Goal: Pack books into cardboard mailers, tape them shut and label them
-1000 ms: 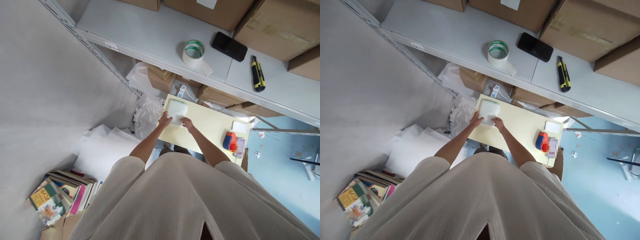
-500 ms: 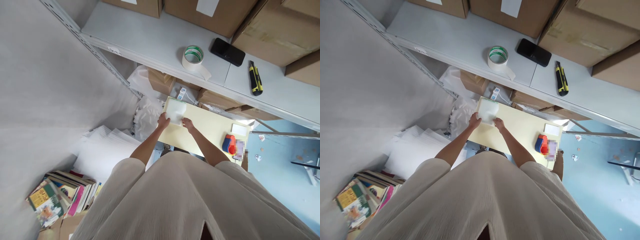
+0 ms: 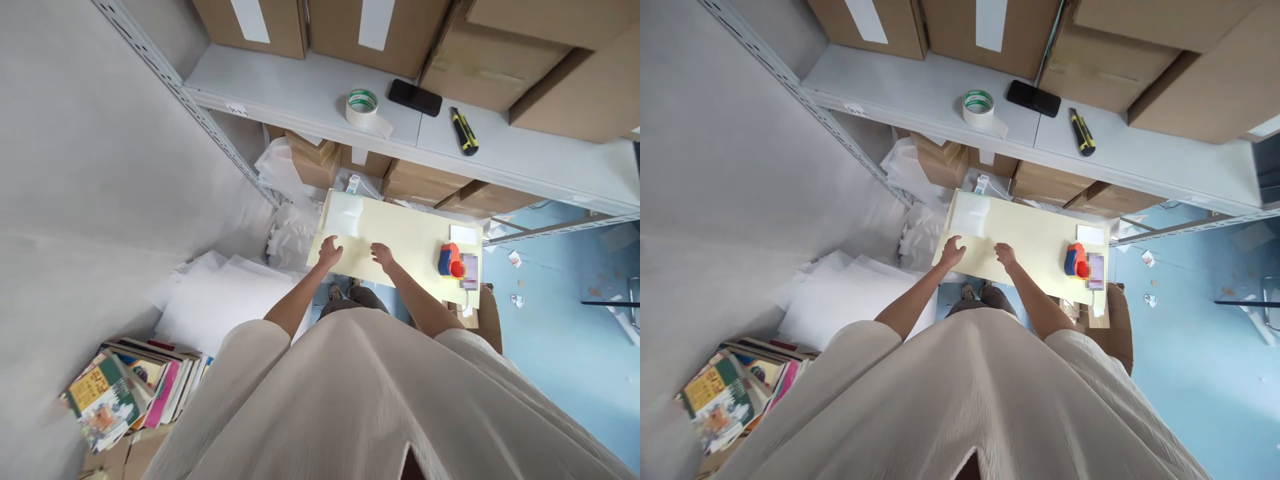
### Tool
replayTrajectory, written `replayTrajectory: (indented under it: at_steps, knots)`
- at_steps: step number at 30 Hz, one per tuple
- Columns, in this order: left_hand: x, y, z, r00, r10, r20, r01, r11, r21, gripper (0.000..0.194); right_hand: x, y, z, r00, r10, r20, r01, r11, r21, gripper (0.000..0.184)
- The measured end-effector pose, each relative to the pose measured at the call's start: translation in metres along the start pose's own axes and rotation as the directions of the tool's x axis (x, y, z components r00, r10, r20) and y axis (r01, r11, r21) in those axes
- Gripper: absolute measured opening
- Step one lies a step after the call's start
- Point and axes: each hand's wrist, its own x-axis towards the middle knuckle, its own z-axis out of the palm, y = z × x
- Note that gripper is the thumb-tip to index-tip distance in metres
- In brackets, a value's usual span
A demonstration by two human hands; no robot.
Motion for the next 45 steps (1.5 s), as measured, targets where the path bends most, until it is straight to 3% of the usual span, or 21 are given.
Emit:
replayTrajectory:
  at_steps: [6, 12, 21, 27, 32, 36, 41, 45]
  knots:
    - [-0.029, 0.007, 0.018, 0.999, 0.040, -0.012, -0.040, 0.999, 0.005, 0.055, -0.018, 0.012, -0.028, 0.999, -0.037, 0.008, 0.037, 0.999, 0.007, 0.017]
    - [-0.056, 0.010, 0.041, 0.997, 0.036, -0.069, -0.038, 0.999, -0.020, 0.053, -0.024, 0.021, -0.052, 0.992, -0.093, 0.084, 0.095, 0.995, -0.023, 0.029]
    - [-0.129, 0.012, 0.111, 0.981, -0.044, -0.188, 0.019, 0.991, -0.132, 0.052, -0.043, 0.054, -0.102, 0.969, -0.114, 0.220, 0.140, 0.984, -0.107, 0.030]
    - [-0.183, -0.001, 0.141, 0.975, -0.094, -0.202, 0.055, 0.980, -0.189, 0.054, -0.062, 0.076, -0.107, 0.949, -0.082, 0.305, 0.143, 0.973, -0.183, 0.028]
    - [-0.219, -0.021, 0.141, 0.972, -0.113, -0.204, 0.071, 0.977, -0.199, 0.047, -0.081, 0.084, -0.093, 0.921, -0.095, 0.378, 0.191, 0.956, -0.225, 0.026]
    - [-0.256, -0.047, 0.135, 0.945, -0.195, -0.262, 0.124, 0.957, -0.264, 0.049, -0.101, 0.090, -0.066, 0.891, -0.080, 0.448, 0.232, 0.926, -0.297, 0.023]
    - [-0.326, -0.100, 0.128, 0.864, -0.370, -0.343, 0.225, 0.891, -0.394, 0.050, -0.147, 0.114, -0.004, 0.815, -0.047, 0.577, 0.335, 0.851, -0.404, 0.019]
    - [-0.395, -0.154, 0.123, 0.769, -0.486, -0.416, 0.263, 0.833, -0.487, 0.048, -0.206, 0.149, 0.055, 0.682, 0.019, 0.731, 0.438, 0.789, -0.430, 0.021]
